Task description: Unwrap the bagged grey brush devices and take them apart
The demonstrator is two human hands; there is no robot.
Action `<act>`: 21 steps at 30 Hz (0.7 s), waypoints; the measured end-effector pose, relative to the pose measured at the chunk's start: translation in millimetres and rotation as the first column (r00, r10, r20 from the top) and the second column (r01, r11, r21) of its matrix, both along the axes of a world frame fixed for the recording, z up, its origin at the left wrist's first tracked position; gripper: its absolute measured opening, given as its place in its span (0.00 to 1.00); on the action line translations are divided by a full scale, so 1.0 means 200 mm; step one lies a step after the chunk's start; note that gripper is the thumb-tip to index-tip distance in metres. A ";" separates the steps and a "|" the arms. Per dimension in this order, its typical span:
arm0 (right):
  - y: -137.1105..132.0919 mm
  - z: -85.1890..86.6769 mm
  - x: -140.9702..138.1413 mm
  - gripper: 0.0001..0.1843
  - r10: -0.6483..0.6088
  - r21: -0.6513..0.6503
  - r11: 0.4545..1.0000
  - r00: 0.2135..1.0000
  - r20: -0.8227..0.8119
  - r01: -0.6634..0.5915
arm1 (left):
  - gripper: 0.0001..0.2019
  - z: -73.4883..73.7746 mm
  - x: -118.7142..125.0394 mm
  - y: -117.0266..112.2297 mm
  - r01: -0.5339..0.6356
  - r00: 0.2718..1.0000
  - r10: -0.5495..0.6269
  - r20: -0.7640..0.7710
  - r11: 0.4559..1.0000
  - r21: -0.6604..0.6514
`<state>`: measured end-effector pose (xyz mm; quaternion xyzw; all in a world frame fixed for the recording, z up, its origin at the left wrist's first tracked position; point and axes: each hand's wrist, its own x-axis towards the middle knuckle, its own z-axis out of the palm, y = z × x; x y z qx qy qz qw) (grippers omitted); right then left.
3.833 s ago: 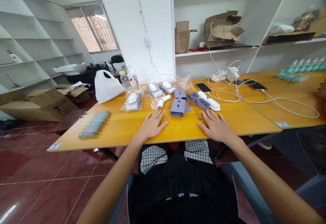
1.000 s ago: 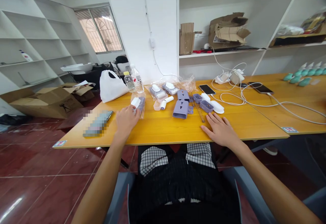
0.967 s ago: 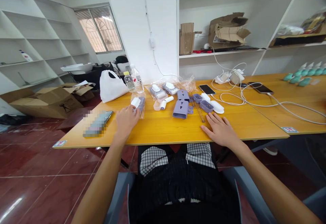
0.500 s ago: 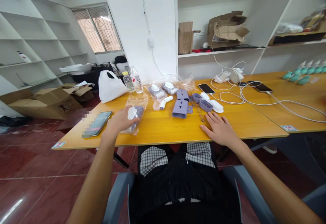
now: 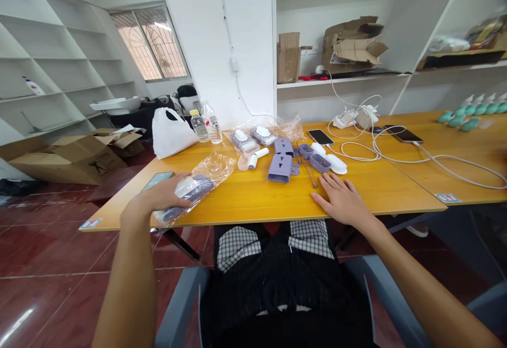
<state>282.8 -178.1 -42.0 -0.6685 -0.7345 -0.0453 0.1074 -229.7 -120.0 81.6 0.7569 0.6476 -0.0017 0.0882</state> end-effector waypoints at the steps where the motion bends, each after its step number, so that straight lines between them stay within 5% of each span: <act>1: 0.00 0.00 0.00 0.39 0.000 0.001 1.000 1.000 -0.003 0.000 | 0.51 0.00 0.00 0.00 0.014 1.000 -0.014 0.003 1.000 -0.005; 8: 0.00 0.01 0.00 0.40 -0.003 -0.022 1.000 1.000 0.018 0.004 | 0.48 0.13 0.03 -0.11 0.148 0.986 -0.149 0.079 0.989 0.027; 12: 0.00 0.01 0.00 0.40 -0.005 -0.032 0.999 1.000 0.014 0.006 | 0.50 0.20 0.19 -0.19 0.261 0.960 -0.256 0.112 0.965 -0.028; 15: 0.00 0.00 0.01 0.39 -0.005 -0.022 1.000 1.000 0.012 0.005 | 0.50 0.16 0.42 -0.18 0.431 0.893 -0.415 0.173 0.900 -0.064; 19: 0.00 -0.02 0.02 0.37 0.007 0.021 1.000 1.000 0.009 -0.007 | 0.50 0.01 0.75 -0.12 0.660 0.712 -0.614 0.340 0.751 -0.026; 21: 0.00 -0.04 0.03 0.34 0.029 0.055 0.998 1.000 -0.011 -0.029 | 0.48 -0.07 0.88 -0.09 0.690 0.666 -0.636 0.391 0.724 0.003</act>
